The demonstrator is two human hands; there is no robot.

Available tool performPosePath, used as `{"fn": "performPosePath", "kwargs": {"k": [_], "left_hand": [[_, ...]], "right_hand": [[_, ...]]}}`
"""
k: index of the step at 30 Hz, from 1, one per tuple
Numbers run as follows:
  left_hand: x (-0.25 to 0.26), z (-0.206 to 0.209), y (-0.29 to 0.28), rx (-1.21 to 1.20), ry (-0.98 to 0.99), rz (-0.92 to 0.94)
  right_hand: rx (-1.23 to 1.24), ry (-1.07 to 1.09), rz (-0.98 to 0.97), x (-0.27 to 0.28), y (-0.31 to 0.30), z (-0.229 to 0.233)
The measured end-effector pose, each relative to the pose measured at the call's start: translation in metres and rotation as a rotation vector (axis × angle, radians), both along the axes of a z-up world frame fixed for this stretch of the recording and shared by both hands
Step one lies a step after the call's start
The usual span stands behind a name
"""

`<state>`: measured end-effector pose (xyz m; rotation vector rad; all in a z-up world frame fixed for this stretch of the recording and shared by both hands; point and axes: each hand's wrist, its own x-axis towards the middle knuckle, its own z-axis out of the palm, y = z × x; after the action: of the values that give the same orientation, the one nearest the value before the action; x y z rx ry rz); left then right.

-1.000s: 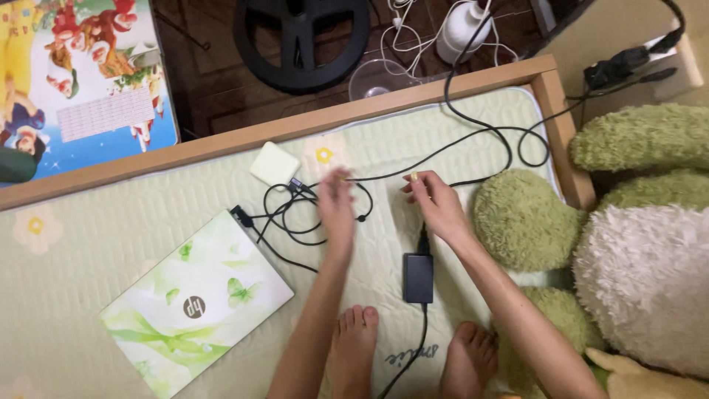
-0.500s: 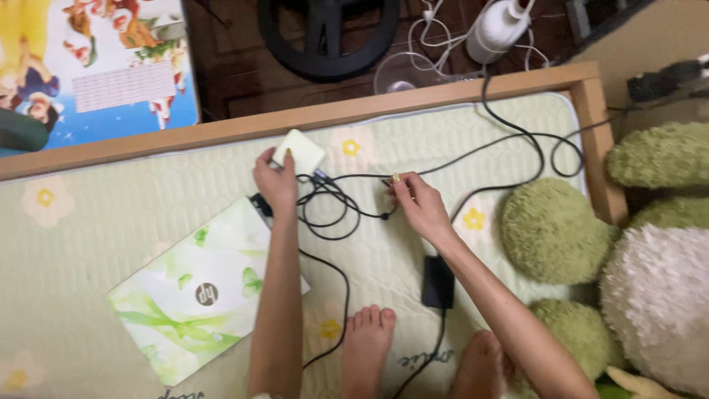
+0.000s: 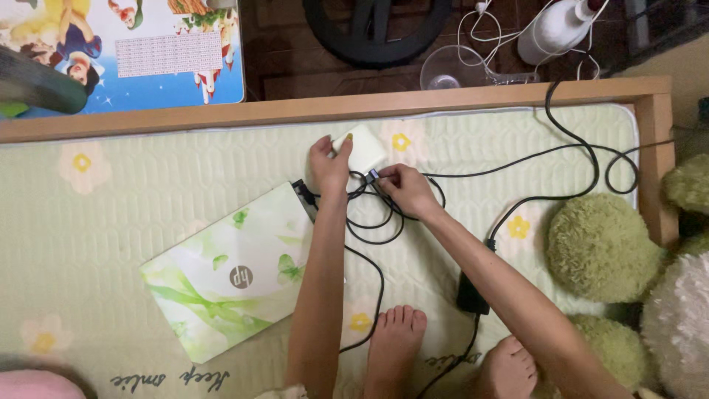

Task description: The person replaces batteries in a white remote control, then plugs a laptop charger into a power bank and connects it to a laptop. They also plug a small fan into the power bank and place the devices on a nearby shelf.

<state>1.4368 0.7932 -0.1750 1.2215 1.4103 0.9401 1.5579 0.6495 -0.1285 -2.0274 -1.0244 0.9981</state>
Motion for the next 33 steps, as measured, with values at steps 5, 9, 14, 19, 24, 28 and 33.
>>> {"fn": "performPosePath", "kwargs": {"k": [5,9,14,19,24,28,33], "left_hand": [[0.008,0.016,-0.007,-0.269,-0.155,-0.290],[0.025,0.063,-0.039,-0.223,-0.439,-0.478],[0.055,0.130,-0.086,-0.385,-0.836,-0.401],[0.068,0.152,-0.128,-0.292,-0.943,-0.522],[0.079,0.147,-0.143,-0.272,-0.934,-0.381],[0.084,0.147,-0.150,-0.279,-0.878,-0.352],[0.086,0.154,-0.151,-0.275,-0.818,-0.330]], "right_hand": [[0.082,0.297,-0.007,0.006,-0.026,0.022],[0.211,0.434,-0.091,0.023,-0.052,0.065],[0.369,0.174,-0.187,0.045,-0.075,0.116],[0.497,0.177,-0.346,0.044,-0.100,0.127],[0.333,-0.064,-0.324,0.048,-0.123,0.122],[0.247,-0.072,-0.320,0.048,-0.131,0.116],[0.296,-0.175,-0.296,0.043,-0.131,0.118]]}}
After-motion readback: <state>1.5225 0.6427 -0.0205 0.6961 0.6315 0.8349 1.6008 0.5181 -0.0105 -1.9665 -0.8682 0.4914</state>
